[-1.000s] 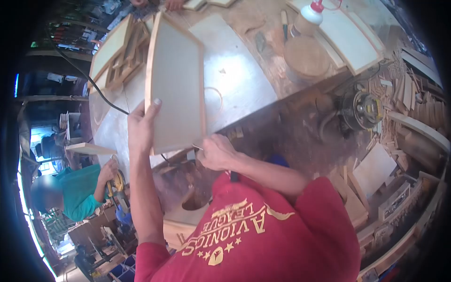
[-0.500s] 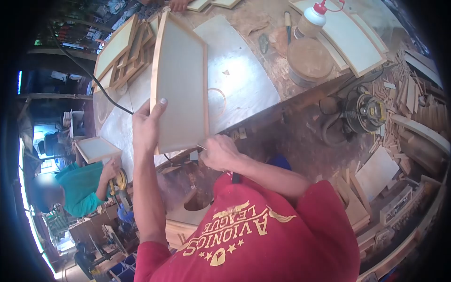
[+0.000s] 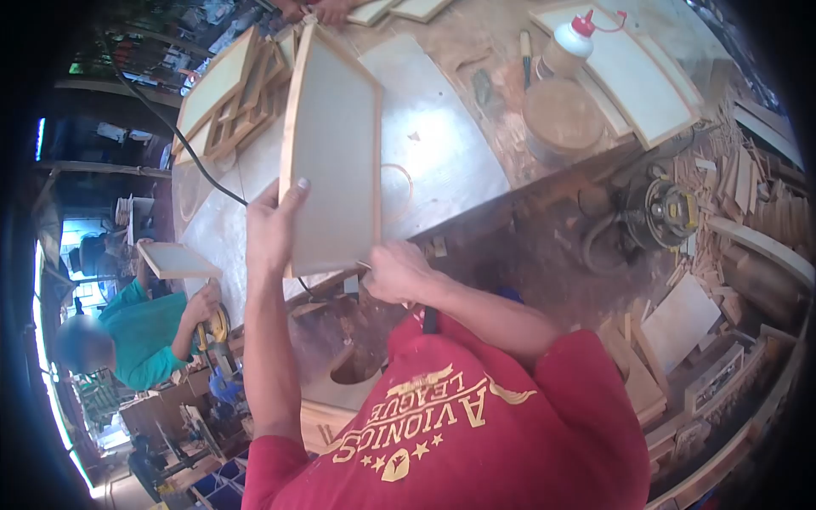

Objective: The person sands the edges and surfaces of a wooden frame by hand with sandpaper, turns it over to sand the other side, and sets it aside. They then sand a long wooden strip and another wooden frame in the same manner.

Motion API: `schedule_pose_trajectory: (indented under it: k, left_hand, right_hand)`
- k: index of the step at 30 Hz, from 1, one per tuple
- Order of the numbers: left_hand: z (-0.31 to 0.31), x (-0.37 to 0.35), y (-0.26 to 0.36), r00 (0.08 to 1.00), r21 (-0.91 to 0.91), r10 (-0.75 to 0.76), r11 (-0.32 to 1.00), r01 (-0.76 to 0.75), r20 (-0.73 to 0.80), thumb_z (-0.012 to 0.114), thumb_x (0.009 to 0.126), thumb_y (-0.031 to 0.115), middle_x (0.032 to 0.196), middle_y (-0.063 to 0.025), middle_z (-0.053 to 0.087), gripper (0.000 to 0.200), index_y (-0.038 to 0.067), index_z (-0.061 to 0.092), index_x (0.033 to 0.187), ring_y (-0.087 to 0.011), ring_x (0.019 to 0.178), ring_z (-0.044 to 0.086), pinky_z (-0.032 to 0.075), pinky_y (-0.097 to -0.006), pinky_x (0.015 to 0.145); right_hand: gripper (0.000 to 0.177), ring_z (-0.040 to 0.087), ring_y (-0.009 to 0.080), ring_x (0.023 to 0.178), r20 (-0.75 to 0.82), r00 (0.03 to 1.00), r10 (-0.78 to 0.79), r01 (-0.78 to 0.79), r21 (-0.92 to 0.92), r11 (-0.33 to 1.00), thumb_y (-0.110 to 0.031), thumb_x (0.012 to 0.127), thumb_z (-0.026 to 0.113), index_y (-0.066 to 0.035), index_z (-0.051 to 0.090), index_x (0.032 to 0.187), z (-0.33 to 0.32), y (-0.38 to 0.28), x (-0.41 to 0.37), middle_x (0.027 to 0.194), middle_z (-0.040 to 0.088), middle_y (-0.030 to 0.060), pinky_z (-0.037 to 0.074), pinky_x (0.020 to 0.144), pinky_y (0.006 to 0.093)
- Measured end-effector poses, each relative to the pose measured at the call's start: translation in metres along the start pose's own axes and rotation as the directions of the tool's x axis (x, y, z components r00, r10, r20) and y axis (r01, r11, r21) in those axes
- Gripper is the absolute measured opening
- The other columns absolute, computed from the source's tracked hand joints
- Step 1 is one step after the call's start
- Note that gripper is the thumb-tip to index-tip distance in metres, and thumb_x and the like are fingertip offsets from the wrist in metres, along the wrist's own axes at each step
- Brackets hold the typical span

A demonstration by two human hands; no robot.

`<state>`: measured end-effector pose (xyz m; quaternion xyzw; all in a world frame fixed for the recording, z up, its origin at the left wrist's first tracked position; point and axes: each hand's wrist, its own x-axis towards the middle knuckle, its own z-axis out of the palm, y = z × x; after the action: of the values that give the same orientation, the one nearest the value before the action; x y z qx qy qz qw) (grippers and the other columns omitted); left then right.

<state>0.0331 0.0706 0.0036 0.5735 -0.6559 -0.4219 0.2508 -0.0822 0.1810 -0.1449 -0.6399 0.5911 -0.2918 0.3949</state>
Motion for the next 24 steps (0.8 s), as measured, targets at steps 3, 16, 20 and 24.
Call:
schedule_pose_trajectory:
  k: [3,16,20,24]
  left_hand:
    - [0.001,-0.006,-0.003,0.999,-0.038,-0.039,0.999,0.039,0.018,0.071,0.100,0.028,0.094,-0.0131,0.076,0.041,-0.008,0.073,0.119,-0.0151,0.081,0.069,0.055,-0.0313,0.075]
    - [0.002,-0.006,-0.005,1.000,-0.017,-0.018,1.000,0.018,0.016,0.071,0.098,0.031,0.095,-0.0116,0.076,0.044,-0.007,0.073,0.121,-0.0146,0.081,0.069,0.054,-0.0286,0.074]
    - [-0.001,-0.003,-0.008,0.999,-0.067,-0.032,0.997,0.032,0.002,0.072,0.099,0.026,0.098,-0.0138,0.077,0.038,-0.007,0.074,0.118,-0.0157,0.086,0.071,0.056,-0.0312,0.078]
    - [-0.002,-0.003,-0.006,0.999,-0.052,-0.045,0.998,0.046,0.019,0.072,0.099,0.026,0.096,-0.0129,0.077,0.038,-0.007,0.074,0.118,-0.0153,0.083,0.070,0.056,-0.0315,0.076]
  right_hand:
    - [0.025,0.072,0.0495,0.087,0.187,0.964,0.187,-0.176,-0.073,0.982,-0.015,0.077,0.066,0.006,0.075,0.089,-0.016,-0.012,0.002,0.087,0.072,0.0321,0.057,0.083,0.0536]
    - [0.027,0.073,0.0482,0.081,0.146,0.989,0.040,-0.023,-0.119,0.993,-0.013,0.076,0.064,0.005,0.076,0.093,-0.011,-0.013,0.006,0.080,0.070,0.0318,0.058,0.079,0.0529]
    - [0.027,0.071,0.0500,0.089,0.136,0.984,0.112,-0.109,-0.030,0.994,-0.016,0.080,0.063,0.005,0.076,0.092,-0.001,0.005,0.009,0.091,0.072,0.0318,0.056,0.084,0.0558]
    - [0.029,0.071,0.0501,0.092,0.203,0.977,0.068,-0.051,-0.089,0.995,-0.016,0.081,0.062,0.003,0.076,0.098,-0.007,-0.008,0.000,0.096,0.072,0.0326,0.056,0.085,0.0571]
